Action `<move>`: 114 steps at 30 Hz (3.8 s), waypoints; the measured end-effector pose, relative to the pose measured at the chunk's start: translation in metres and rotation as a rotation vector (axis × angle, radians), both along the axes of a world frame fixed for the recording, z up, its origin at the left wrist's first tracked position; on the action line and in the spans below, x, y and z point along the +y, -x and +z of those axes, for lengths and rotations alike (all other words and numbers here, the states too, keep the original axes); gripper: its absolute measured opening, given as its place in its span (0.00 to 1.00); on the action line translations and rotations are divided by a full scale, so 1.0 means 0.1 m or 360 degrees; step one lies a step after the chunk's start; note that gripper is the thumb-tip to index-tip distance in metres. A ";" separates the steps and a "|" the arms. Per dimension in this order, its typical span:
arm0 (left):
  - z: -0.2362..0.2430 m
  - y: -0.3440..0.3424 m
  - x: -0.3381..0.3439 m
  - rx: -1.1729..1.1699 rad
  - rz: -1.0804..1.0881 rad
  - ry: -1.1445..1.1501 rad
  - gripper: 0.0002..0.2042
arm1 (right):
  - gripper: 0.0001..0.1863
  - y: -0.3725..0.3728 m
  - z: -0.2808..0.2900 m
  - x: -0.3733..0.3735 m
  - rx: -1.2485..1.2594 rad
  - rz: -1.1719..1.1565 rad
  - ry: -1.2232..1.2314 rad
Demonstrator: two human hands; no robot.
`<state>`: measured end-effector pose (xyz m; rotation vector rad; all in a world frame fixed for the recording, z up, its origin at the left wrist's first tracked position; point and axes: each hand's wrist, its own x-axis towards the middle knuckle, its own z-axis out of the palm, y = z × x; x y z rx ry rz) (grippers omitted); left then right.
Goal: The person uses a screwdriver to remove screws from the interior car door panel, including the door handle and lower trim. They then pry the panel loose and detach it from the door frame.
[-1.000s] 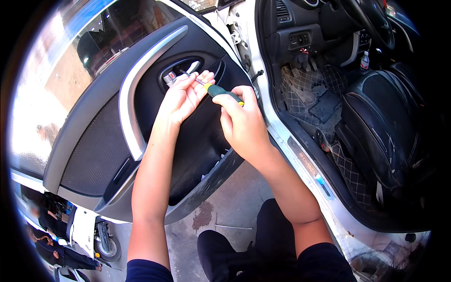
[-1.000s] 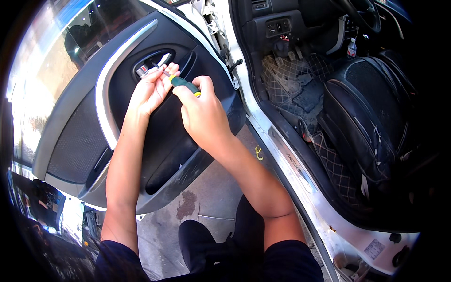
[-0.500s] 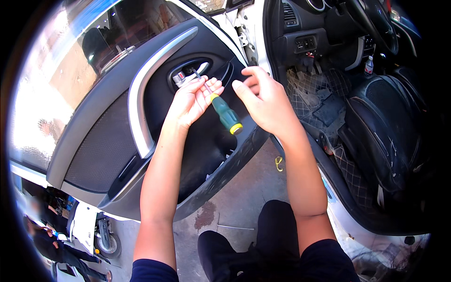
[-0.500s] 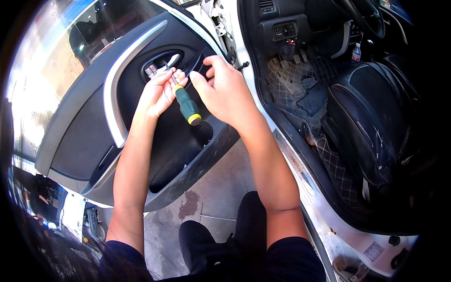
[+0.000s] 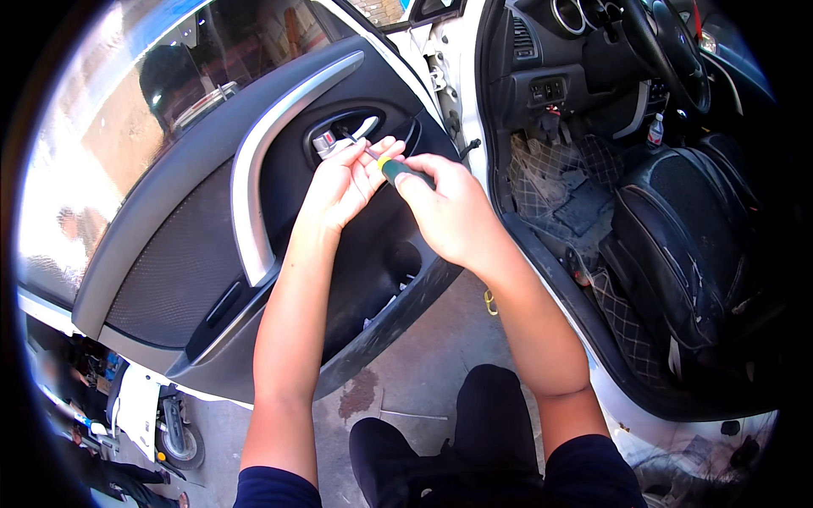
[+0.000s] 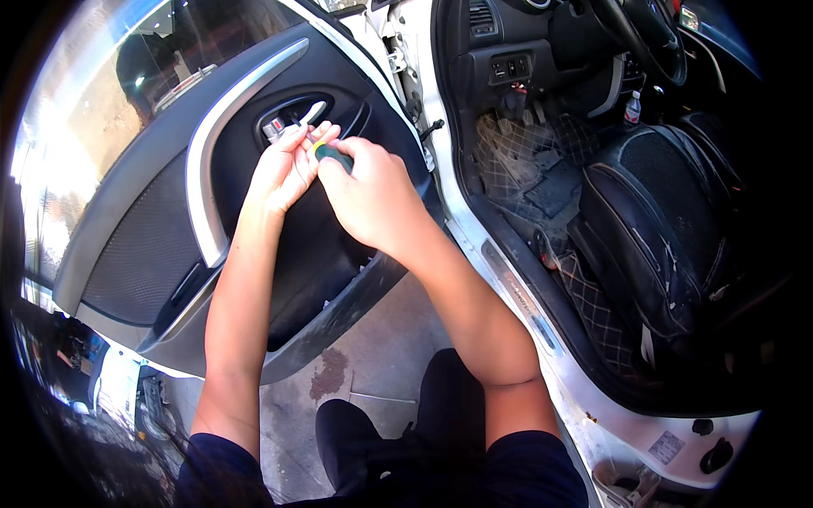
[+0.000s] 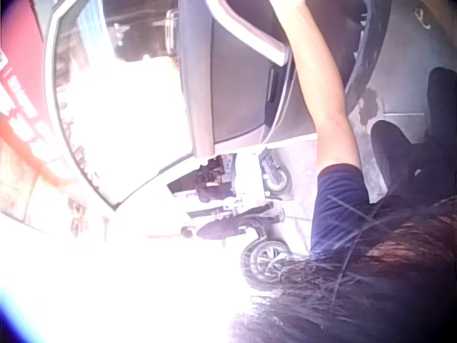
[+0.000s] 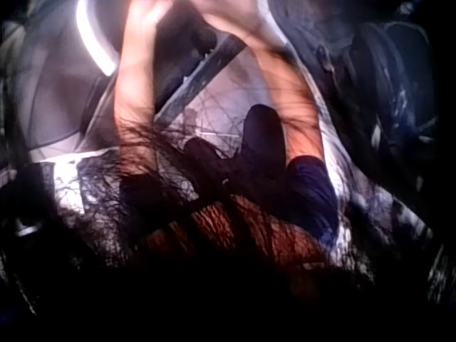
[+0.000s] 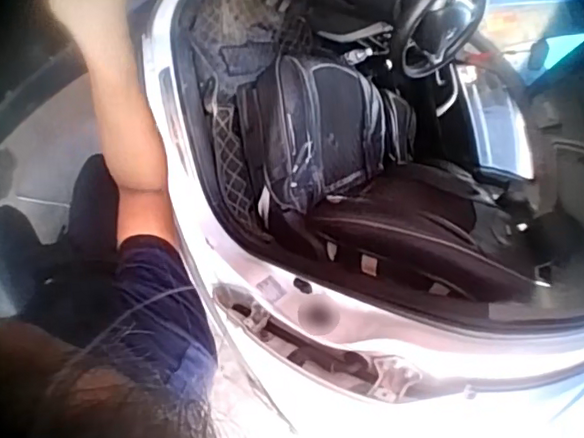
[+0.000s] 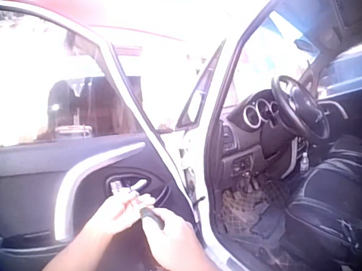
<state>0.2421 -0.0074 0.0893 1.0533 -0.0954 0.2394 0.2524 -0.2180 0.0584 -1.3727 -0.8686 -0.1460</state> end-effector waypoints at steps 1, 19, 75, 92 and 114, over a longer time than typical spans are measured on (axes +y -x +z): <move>-0.02 0.02 0.00 -0.0015 -0.0016 0.0030 0.15 | 0.22 0.01 0.09 -0.03 -0.0025 0.0011 0.0126; -0.03 0.04 0.02 0.0043 0.0048 -0.0138 0.11 | 0.20 0.06 -0.41 0.08 -0.0187 -0.0058 -0.0136; -0.01 0.06 -0.03 -0.0049 0.0029 -0.0002 0.14 | 0.21 -0.38 1.60 0.01 -0.0818 -0.0346 0.1147; -0.03 -0.01 0.01 0.0048 0.0057 0.0601 0.24 | 0.21 -0.29 1.77 -0.59 -0.1386 -0.0091 0.0856; -0.10 0.01 0.10 -0.0093 -0.0073 0.0152 0.12 | 0.23 -0.16 0.48 -0.03 -0.0502 -0.0335 0.0201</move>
